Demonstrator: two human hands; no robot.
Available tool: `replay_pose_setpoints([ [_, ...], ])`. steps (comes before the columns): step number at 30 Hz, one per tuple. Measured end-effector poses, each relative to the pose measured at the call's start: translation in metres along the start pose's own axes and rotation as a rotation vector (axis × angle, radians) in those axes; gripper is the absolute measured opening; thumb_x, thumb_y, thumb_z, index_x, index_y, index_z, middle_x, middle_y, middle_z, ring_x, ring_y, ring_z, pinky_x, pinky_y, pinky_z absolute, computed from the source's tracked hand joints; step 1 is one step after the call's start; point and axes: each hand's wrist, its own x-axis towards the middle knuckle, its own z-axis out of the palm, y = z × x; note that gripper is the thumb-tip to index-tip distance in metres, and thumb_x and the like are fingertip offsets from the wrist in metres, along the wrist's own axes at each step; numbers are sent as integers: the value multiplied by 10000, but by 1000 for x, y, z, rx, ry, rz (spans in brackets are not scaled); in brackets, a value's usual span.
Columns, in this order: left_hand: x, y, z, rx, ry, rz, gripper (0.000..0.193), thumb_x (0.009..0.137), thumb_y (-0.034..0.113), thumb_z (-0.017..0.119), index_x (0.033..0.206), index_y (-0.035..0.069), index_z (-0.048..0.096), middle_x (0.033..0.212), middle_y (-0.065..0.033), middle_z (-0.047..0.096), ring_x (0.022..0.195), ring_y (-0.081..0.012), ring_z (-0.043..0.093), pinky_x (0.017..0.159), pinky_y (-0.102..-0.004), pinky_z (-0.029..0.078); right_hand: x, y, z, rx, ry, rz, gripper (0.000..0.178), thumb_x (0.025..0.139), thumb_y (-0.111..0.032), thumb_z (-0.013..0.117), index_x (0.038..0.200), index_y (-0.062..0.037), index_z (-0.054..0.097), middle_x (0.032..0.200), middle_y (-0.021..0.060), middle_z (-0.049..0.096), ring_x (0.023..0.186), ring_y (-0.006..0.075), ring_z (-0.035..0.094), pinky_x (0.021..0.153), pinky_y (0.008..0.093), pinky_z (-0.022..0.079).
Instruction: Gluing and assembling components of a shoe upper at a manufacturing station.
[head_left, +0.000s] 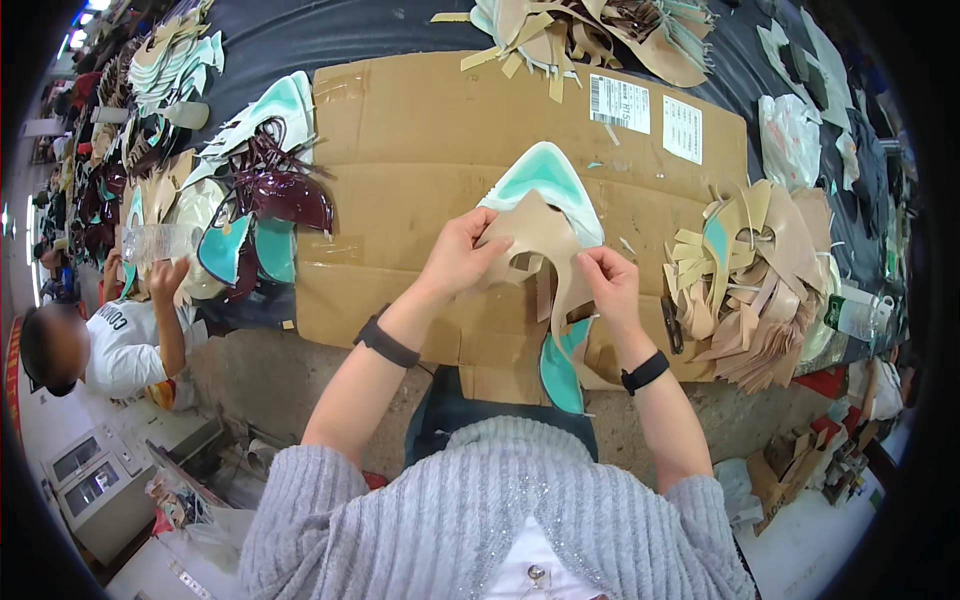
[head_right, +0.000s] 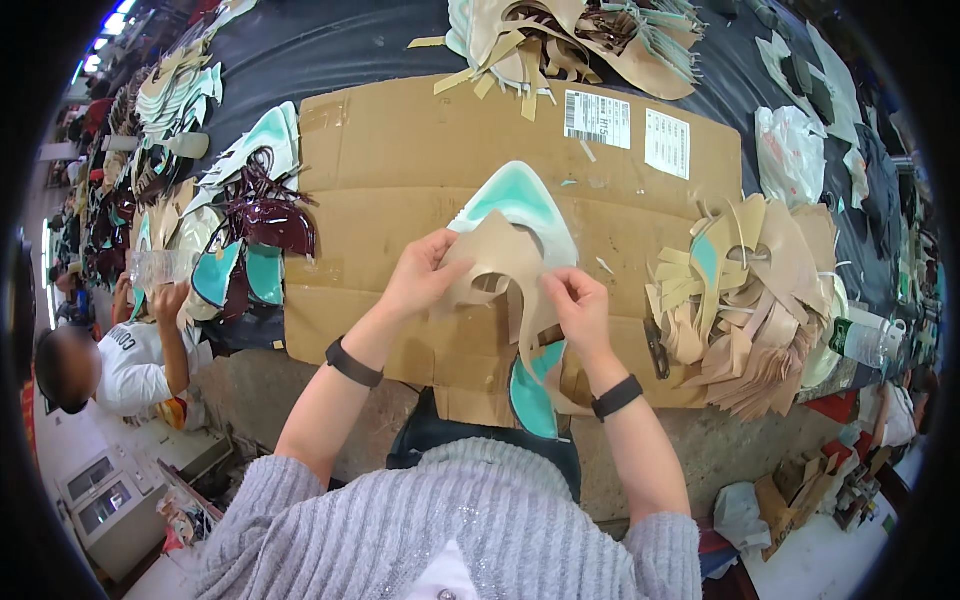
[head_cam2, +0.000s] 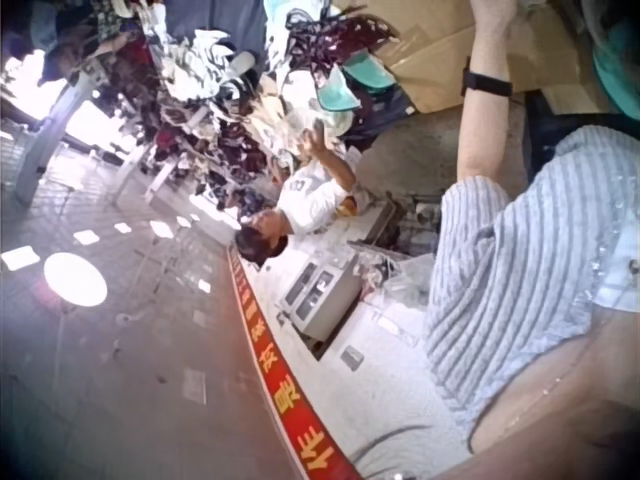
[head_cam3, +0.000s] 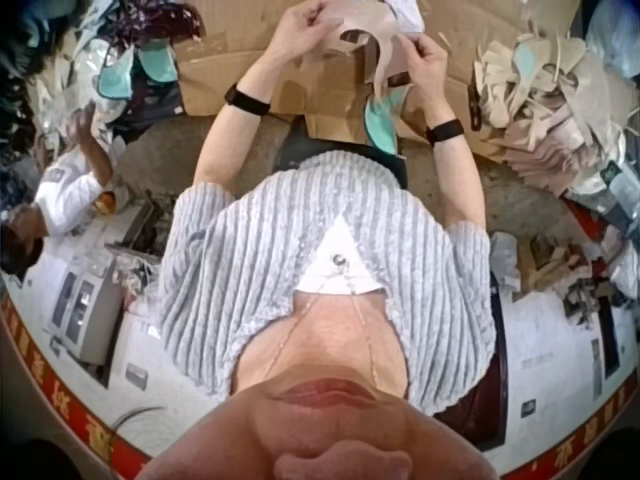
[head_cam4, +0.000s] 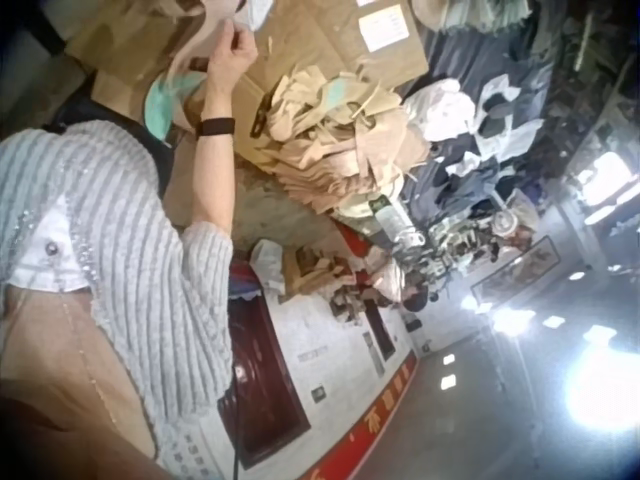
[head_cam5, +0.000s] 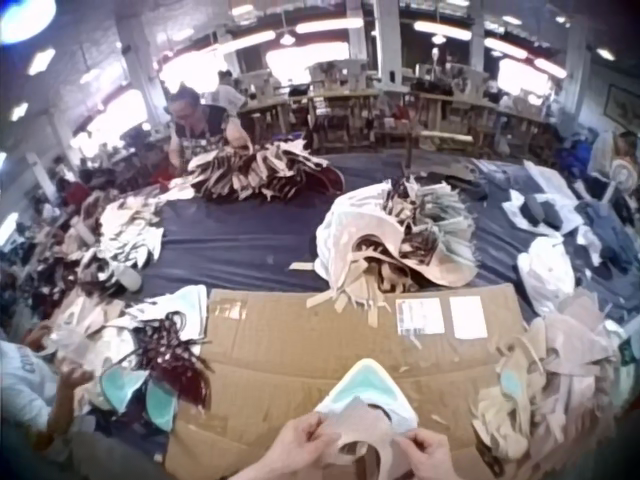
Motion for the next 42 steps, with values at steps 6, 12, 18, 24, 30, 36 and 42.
replay_pose_setpoints([
  [6,12,-10,-2,316,119,-100,164,836,112,670,898,-37,641,751,-57,663,658,-91,597,620,-240,485,27,13,3,5,166,-18,144,881,-101,613,788,9,620,649,-78,517,579,-8,414,505,176,324],
  [12,44,-5,-1,466,329,113,196,795,169,697,790,-21,650,674,-111,658,581,-172,616,569,-285,483,46,10,14,-140,257,-4,186,850,-145,653,746,4,612,596,-52,527,552,12,426,496,205,345],
  [18,58,-15,4,499,355,84,207,786,201,695,770,-1,659,661,-123,649,581,-215,626,563,-313,484,53,9,14,-237,316,16,196,839,-161,659,724,-8,615,562,-23,548,525,32,445,496,226,365],
  [24,61,-15,3,604,335,2,211,793,185,697,810,-23,669,684,-115,670,608,-178,640,598,-287,504,56,8,18,-320,346,11,209,825,-173,663,727,8,628,546,23,559,501,72,466,500,249,387],
  [30,62,-3,8,619,341,-60,236,788,208,699,810,-26,675,688,-132,672,604,-204,645,597,-312,507,56,10,17,-354,359,6,204,836,-144,668,720,15,616,570,-47,518,520,11,414,467,204,320],
  [36,63,-3,7,673,349,-73,237,781,215,703,810,-19,682,688,-129,675,606,-205,649,592,-313,506,58,14,18,-331,368,38,208,819,-155,663,711,16,617,564,6,553,512,61,459,492,243,366],
  [42,65,-5,10,653,354,-76,219,776,243,691,756,25,679,670,-115,661,611,-263,637,595,-344,496,59,18,14,-339,367,94,232,798,-170,664,675,15,599,558,66,591,511,108,519,523,283,422],
])
